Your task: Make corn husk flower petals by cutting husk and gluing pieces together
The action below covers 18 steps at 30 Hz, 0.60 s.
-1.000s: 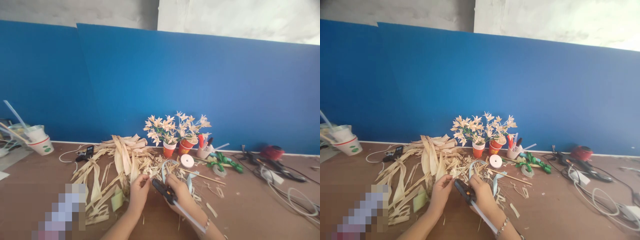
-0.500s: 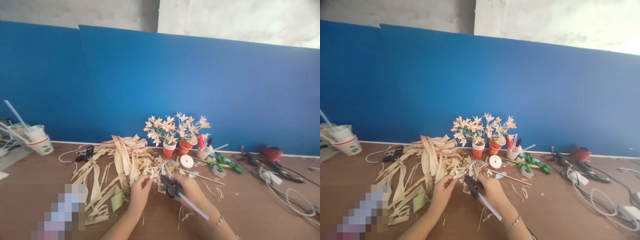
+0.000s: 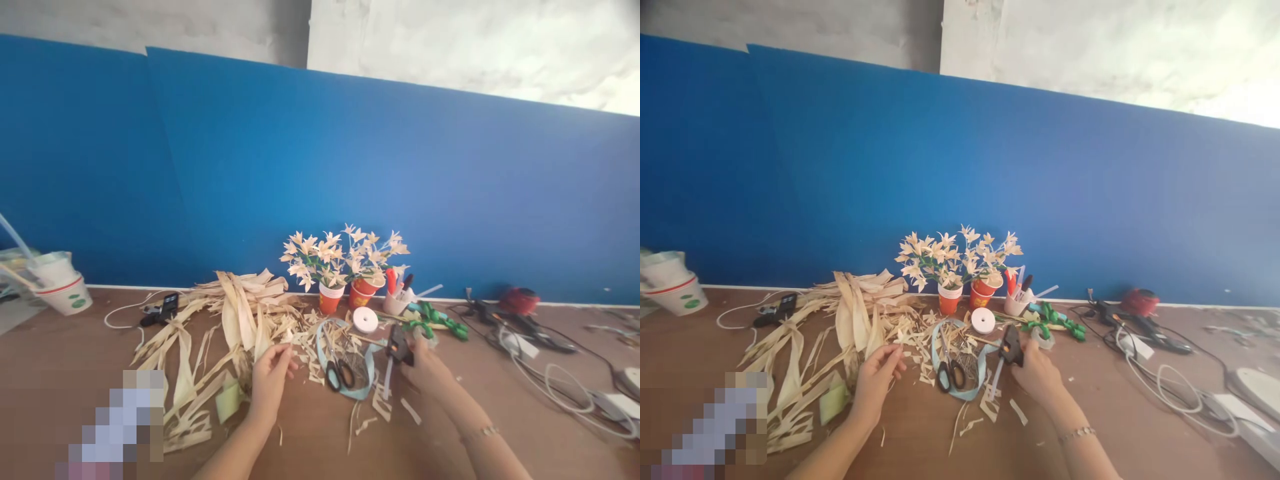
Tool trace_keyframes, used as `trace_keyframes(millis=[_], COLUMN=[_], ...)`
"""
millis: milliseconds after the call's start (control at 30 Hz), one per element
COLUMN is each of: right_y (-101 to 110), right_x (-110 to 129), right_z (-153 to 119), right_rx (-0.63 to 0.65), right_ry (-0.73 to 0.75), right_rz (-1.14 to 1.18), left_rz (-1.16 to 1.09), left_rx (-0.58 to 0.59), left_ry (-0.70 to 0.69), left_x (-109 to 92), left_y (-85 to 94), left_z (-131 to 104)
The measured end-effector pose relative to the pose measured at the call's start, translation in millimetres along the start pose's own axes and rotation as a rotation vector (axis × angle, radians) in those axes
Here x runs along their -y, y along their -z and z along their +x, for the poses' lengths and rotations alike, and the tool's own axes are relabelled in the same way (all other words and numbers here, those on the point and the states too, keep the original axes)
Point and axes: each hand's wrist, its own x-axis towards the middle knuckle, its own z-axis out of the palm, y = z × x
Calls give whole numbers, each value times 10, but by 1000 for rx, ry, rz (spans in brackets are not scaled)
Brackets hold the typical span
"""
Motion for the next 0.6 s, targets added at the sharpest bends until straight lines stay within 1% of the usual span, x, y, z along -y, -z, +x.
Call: trace_keyframes(millis=[67,100,167,200,233,267,300,333,367,400,433,467,500,533,600], right_y=[-28,-18,46,85,116,128,112,66,-10,-110,-223,-338,-446,-538,-660], right_x=[-143,-159,-67,44,194,380,591,817,1045,1263,1460,1627,1761,1861,1970], right_z=[24,9,-59,-104,-151,-197,-238,-272,-300,-320,-332,-338,-337,-330,-307], right_rx=[62,64,-10,-85,-171,-236,-246,-202,-115,-29,23,40,42,45,51], right_ry=[-60,-74,-80,-66,-15,84,217,358,500,632,733,772,775,768,747], right_rz=[-65,-101,-202,-256,-291,-282,-225,-137,-30,57,101,99,81,72,47], left_rz=[-31,-43,-64,-71,-75,-76,-77,-76,-76,-78,-80,-80,-80,-78,-76], left_rx=[-21,-31,-50,-60,-68,-79,-91,-101,-111,-118,-123,-127,-128,-131,-135], left_ry=[6,12,23,26,24,18,8,0,-7,-13,-16,-17,-17,-16,-6], left_x=[16,20,15,5,-8,-23,-39,-52,-63,-69,-71,-69,-65,-60,-51], left_y=[6,8,7,6,5,4,3,3,4,6,8,11,13,14,13], left_z=[4,3,-3,-6,-10,-13,-16,-18,-18,-18,-16,-13,-9,-5,4])
